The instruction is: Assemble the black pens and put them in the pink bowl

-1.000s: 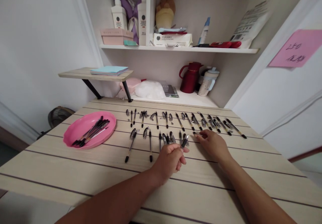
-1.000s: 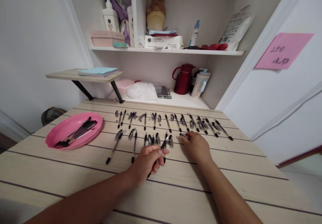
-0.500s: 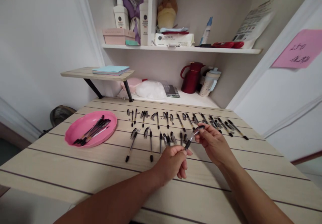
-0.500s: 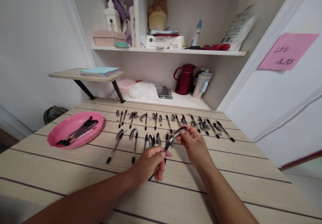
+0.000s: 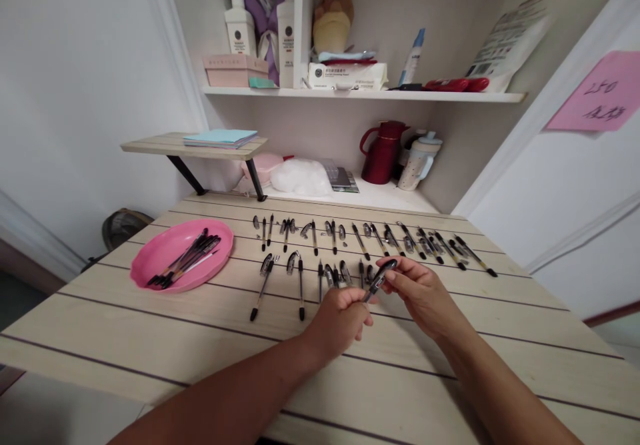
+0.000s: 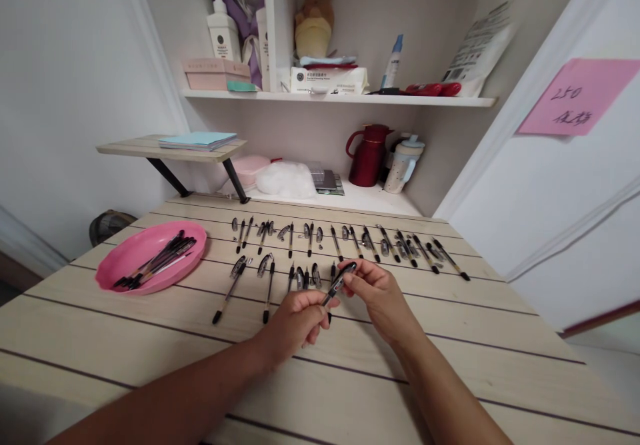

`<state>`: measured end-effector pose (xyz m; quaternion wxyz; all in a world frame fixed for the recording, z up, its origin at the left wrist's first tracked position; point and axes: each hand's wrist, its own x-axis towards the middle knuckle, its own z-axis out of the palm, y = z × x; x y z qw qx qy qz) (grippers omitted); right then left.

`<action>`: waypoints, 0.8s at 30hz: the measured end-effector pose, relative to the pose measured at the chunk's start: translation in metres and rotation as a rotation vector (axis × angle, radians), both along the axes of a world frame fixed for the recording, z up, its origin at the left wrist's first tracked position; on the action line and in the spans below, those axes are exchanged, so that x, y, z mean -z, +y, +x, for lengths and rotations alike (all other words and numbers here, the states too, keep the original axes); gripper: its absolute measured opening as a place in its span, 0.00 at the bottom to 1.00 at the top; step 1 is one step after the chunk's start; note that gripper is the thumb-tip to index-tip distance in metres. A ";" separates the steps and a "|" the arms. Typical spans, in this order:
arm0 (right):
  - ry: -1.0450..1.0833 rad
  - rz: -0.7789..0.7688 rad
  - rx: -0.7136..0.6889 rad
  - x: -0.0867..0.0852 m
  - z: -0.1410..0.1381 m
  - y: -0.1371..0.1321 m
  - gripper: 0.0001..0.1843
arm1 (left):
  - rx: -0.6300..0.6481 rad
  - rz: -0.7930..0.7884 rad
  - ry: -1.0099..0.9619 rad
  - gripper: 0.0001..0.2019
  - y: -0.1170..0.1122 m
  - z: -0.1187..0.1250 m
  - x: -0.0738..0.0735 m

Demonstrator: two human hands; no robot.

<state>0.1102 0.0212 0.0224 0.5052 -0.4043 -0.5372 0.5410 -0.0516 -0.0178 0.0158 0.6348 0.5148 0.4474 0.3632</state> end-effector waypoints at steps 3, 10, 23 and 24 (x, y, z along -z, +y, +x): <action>0.004 -0.022 -0.032 0.002 -0.001 0.000 0.14 | -0.014 0.010 -0.019 0.10 0.000 0.000 0.003; 0.043 -0.068 -0.053 0.000 -0.002 -0.002 0.14 | -0.021 0.035 0.027 0.08 0.001 -0.001 0.003; 0.000 -0.059 -0.096 0.004 -0.002 -0.003 0.14 | -0.029 0.371 0.268 0.09 0.000 -0.006 0.000; 0.005 -0.057 -0.098 0.004 -0.003 -0.003 0.14 | -0.032 0.419 0.303 0.10 0.000 -0.006 -0.001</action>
